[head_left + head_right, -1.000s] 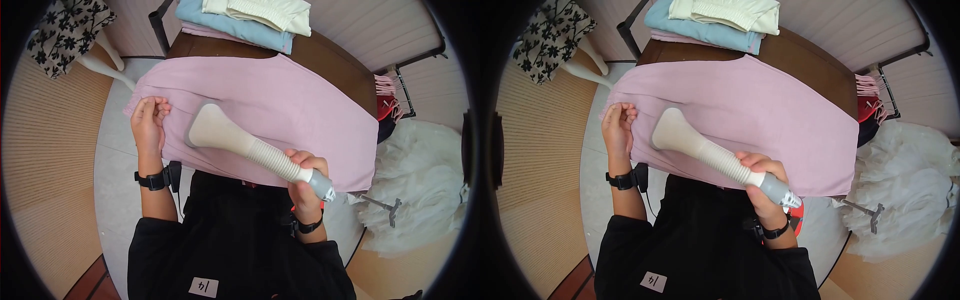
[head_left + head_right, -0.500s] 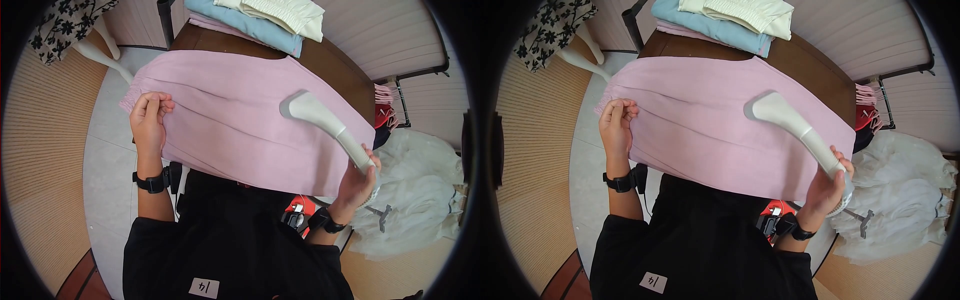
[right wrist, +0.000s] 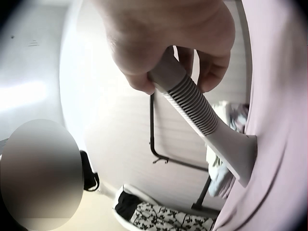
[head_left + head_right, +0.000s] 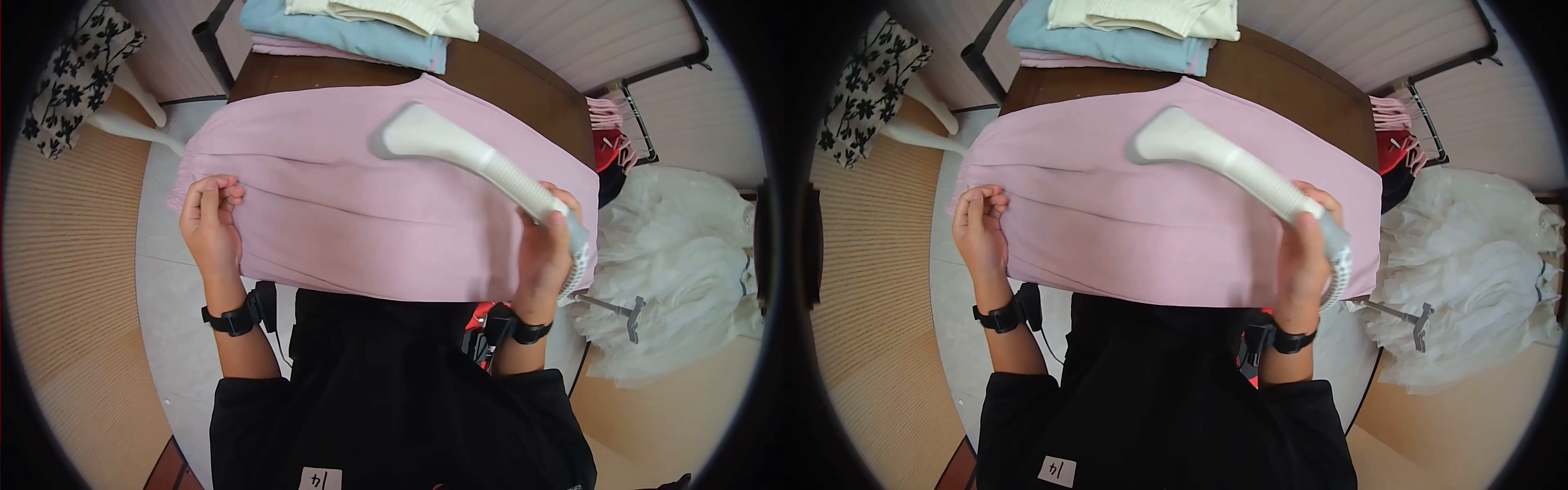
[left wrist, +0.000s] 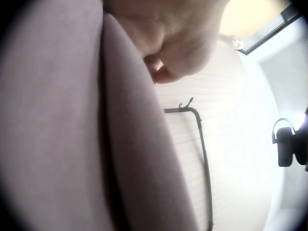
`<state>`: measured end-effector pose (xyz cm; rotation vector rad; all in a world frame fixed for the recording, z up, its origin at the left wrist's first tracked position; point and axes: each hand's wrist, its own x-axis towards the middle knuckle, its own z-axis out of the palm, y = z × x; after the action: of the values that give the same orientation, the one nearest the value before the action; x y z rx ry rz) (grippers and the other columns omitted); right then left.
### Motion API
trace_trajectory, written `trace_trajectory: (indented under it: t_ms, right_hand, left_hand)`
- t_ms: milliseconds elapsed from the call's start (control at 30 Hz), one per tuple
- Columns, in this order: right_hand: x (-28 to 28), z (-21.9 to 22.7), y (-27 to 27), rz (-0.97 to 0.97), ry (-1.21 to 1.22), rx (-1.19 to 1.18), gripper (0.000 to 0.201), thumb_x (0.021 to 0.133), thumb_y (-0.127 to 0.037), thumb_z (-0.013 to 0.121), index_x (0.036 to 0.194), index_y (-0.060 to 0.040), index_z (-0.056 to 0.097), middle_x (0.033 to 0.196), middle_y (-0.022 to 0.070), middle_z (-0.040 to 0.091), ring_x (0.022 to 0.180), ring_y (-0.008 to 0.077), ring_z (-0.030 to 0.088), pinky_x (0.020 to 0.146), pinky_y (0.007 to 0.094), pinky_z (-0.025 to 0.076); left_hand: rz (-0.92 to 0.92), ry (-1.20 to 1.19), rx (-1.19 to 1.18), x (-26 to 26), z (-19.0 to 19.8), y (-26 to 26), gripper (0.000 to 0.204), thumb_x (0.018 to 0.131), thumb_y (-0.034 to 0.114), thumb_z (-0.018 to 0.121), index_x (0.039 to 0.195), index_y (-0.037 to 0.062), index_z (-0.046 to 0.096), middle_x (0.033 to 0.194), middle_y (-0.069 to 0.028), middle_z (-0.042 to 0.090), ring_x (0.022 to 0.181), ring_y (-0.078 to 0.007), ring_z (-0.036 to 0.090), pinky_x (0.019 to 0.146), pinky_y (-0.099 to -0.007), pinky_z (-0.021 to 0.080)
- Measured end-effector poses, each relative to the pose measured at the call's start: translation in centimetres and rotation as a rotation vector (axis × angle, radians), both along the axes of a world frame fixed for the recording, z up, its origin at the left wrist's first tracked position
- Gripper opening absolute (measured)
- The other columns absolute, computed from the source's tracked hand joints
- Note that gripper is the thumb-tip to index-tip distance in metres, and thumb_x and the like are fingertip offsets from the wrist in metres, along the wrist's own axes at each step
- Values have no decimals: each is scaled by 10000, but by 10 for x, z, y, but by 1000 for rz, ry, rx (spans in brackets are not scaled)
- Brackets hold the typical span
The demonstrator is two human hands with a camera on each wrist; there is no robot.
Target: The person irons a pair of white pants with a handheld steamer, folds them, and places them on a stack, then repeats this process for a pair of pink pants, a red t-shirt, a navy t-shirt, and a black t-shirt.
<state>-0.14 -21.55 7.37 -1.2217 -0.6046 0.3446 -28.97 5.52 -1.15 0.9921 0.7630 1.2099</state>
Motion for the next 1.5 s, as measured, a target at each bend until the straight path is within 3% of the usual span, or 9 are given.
trace_trajectory:
  t_ms: [267,333,500,633,800,1100,1267,1367,1500]
  right_hand:
    - [75,0,-132,-496,91,118,364,930,-269,634,1212,-56,548,1249,118,578,1172,237,524,998,397,405]
    - [77,1,-143,-719,125,157,376,924,-266,653,1212,-50,542,1199,98,580,1152,233,521,1006,394,393]
    - [68,-3,-125,-763,89,153,360,930,-286,640,1201,-71,542,1202,83,579,1151,225,519,994,399,394]
    - [48,-1,-103,-443,18,44,300,928,-269,613,1179,-119,546,1289,113,568,1194,230,511,979,422,402]
    - [44,-8,-122,-36,35,83,376,846,-268,636,1139,-44,562,1226,153,578,1227,316,504,1118,485,310]
    - [68,0,-263,-340,59,395,298,788,-137,634,1061,-24,603,1107,105,615,1207,314,507,1140,492,264]
    - [60,5,-268,-455,-8,497,212,765,-102,634,965,-45,591,1018,85,621,1120,294,531,1130,482,273]
    - [50,4,-241,-403,43,458,220,744,-98,638,941,-63,548,965,68,593,1068,278,535,1127,488,271]
    - [34,-4,-195,22,191,420,275,732,-109,645,956,-74,489,914,60,551,1010,254,542,1075,500,342]
  left_hand:
    - [2,9,20,0,-1,1,166,994,82,503,946,-33,612,942,-141,653,775,-174,613,736,-281,500]
    - [19,14,11,-1,-2,2,164,994,82,504,946,-32,612,947,-141,652,778,-177,613,733,-284,501]
    - [17,36,26,-2,-2,2,171,995,94,504,951,-31,612,948,-140,651,789,-174,613,738,-287,505]
    - [13,66,46,-3,-3,5,178,996,97,499,950,-32,612,946,-133,649,795,-171,613,754,-290,511]
    - [26,76,61,-3,-4,5,182,996,94,492,944,-36,609,947,-134,646,792,-170,608,757,-291,511]
    - [29,94,66,-3,-2,4,194,998,102,488,946,-39,611,941,-131,640,788,-168,593,755,-294,500]
    - [15,99,69,-3,-2,4,206,1003,118,489,945,-38,612,941,-130,637,801,-167,587,762,-288,491]
    - [8,110,93,-4,-4,5,210,1005,129,496,947,-36,612,943,-132,633,811,-169,580,769,-291,487]
    - [22,118,92,-5,-5,5,200,1004,134,508,955,-33,608,944,-133,628,810,-171,569,761,-293,479]
